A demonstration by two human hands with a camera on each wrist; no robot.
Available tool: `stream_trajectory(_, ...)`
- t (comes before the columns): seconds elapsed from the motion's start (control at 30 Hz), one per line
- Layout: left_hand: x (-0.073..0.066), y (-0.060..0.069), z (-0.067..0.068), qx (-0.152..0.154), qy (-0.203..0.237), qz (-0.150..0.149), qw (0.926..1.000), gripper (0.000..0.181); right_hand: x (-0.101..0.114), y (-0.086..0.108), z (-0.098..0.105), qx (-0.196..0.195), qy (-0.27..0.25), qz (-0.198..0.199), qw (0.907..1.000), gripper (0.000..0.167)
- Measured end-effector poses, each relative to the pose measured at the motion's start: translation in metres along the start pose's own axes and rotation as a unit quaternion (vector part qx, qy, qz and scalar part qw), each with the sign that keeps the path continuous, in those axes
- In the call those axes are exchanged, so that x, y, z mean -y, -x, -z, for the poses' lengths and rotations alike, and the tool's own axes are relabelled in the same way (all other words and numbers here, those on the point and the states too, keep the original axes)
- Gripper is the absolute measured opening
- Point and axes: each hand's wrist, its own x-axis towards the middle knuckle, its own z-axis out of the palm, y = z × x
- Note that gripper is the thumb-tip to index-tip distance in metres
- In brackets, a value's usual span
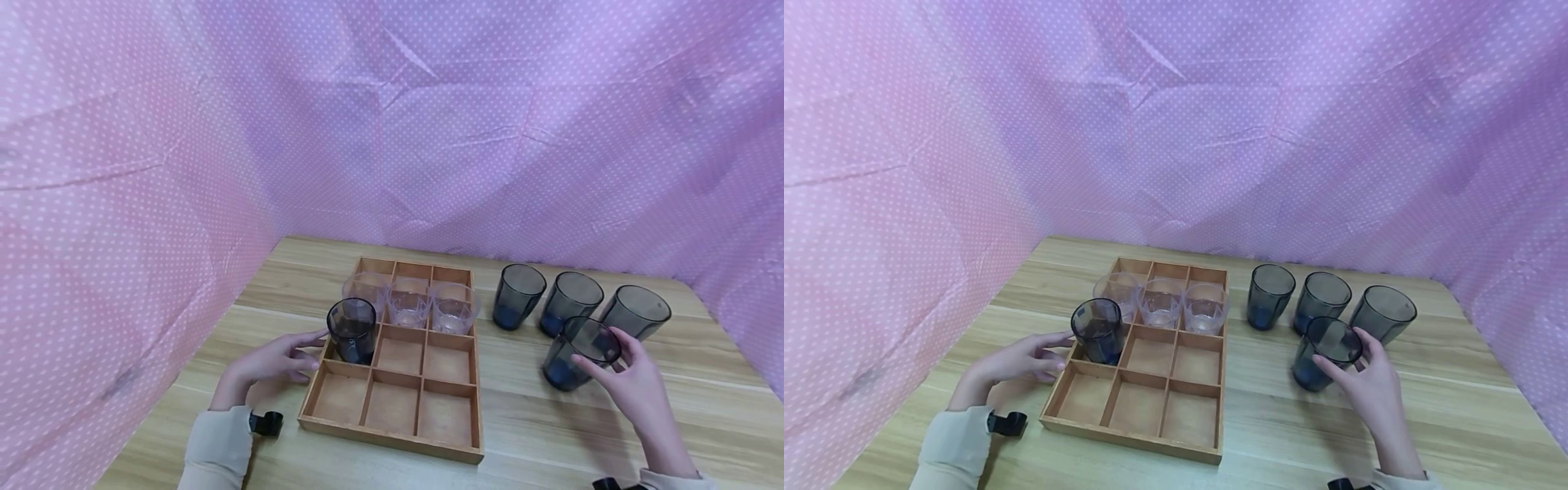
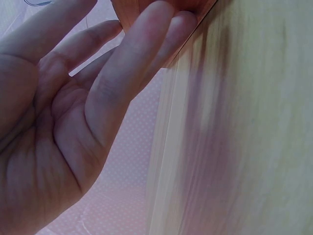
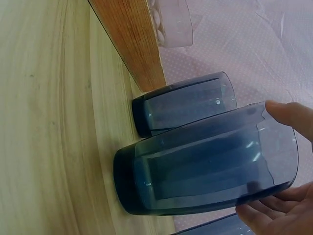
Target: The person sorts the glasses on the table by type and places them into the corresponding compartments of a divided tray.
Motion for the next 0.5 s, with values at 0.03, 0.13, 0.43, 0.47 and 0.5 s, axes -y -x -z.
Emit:
stream_trajectory(0.03, 0.0001, 0.0001, 0.0, 0.0, 0.001, 0.0, 1.0, 0.076, 0.0003, -0.0002, 0.0002, -0.004, 0.006, -0.004, 1.0, 0.089)
stream_trajectory(0.13, 0.0, 0.0003, 0.0001, -0.003, 0.003, 0.001, 1.0, 0.075, 0.0008, -0.0006, 0.0013, -0.017, 0.02, -0.014, 0.9996, 0.088)
stream_trajectory(0.43, -0.0009, 0.0007, -0.0004, -0.007, 0.006, 0.006, 0.9999, 0.075, 0.0022, -0.001, 0.0029, -0.024, 0.024, -0.023, 0.9992, 0.085)
stream_trajectory(0.47, -0.0008, 0.0008, -0.0005, -0.007, 0.007, 0.006, 0.9999, 0.075, 0.0026, -0.0008, 0.0028, -0.024, 0.023, -0.024, 0.9992, 0.085)
stream_trajectory(0.5, -0.0009, 0.001, -0.0005, -0.008, 0.007, 0.007, 0.9999, 0.075, 0.0031, -0.0005, 0.0028, -0.024, 0.023, -0.023, 0.9992, 0.084)
